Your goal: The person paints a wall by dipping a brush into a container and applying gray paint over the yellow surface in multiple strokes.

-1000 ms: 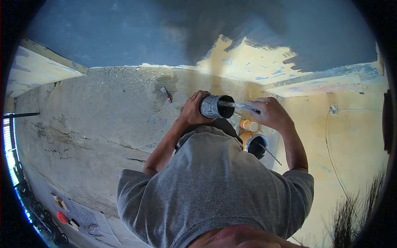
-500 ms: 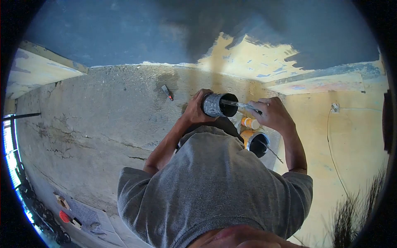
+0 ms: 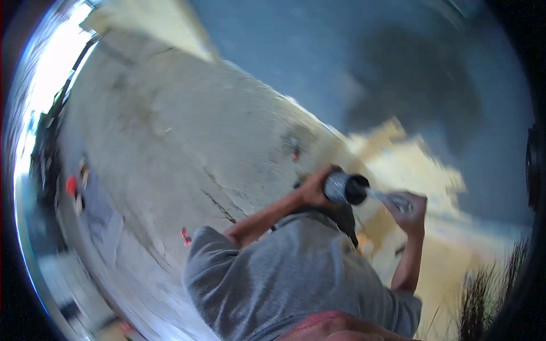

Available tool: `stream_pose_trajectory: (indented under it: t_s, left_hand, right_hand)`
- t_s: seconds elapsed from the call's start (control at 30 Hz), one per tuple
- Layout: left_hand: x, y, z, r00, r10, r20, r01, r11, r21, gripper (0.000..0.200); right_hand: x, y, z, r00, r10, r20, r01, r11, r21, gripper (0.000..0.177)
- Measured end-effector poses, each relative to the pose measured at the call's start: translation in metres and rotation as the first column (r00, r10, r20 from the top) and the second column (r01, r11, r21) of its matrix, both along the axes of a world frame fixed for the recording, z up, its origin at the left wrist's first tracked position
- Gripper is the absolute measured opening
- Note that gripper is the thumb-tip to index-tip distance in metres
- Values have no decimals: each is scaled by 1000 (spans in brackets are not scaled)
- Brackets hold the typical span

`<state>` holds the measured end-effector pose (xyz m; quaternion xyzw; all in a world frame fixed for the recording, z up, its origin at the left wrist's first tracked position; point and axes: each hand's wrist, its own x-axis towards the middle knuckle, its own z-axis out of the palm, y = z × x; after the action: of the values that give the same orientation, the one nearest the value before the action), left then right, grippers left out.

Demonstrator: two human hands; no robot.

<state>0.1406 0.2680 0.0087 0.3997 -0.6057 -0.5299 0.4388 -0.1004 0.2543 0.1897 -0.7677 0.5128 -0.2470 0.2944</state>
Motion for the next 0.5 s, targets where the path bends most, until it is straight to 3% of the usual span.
stream_pose_trajectory:
  t_s: [0.03, 0.07, 0.13, 0.2, 0.27, 0.37, 0.47, 0.5]
  left_hand:
    - [1, 3, 5, 999, 36, -14, -36, 997, -61, 86]
    - [3, 5, 6, 999, 30, 37, -30, 999, -12, 90]
    - [1, 11, 6, 992, 85, 91, -73, 989, -132, 90]
    - [-2, 27, 14, 978, 143, 150, -139, 989, -41, 89]
    - [-11, 37, 17, 964, 239, 121, -233, 971, -60, 87]
    - [-19, 36, 24, 941, 326, 86, -323, 945, -53, 86]
    - [-32, 35, 32, 916, 393, 84, -392, 919, -31, 87]
    - [-37, 35, 34, 894, 440, 87, -440, 898, -22, 87]
  right_hand:
    - [-3, -5, -6, 998, 7, 67, -9, 1000, 25, 13]
    - [-5, -12, -12, 992, 13, 123, -20, 998, 54, 11]
    - [-5, -24, -23, 989, 125, 86, -127, 992, 21, 10]
    - [-4, -29, -17, 967, 230, 112, -245, 959, 141, 16]
    - [0, -38, -13, 914, 385, 130, -396, 915, 76, 17]
    - [1, -68, -18, 895, 321, 309, -416, 851, 320, 17]
    - [4, -85, -13, 862, 284, 420, -423, 858, 290, 18]
    - [0, -95, -13, 879, 370, 301, -451, 851, 269, 17]
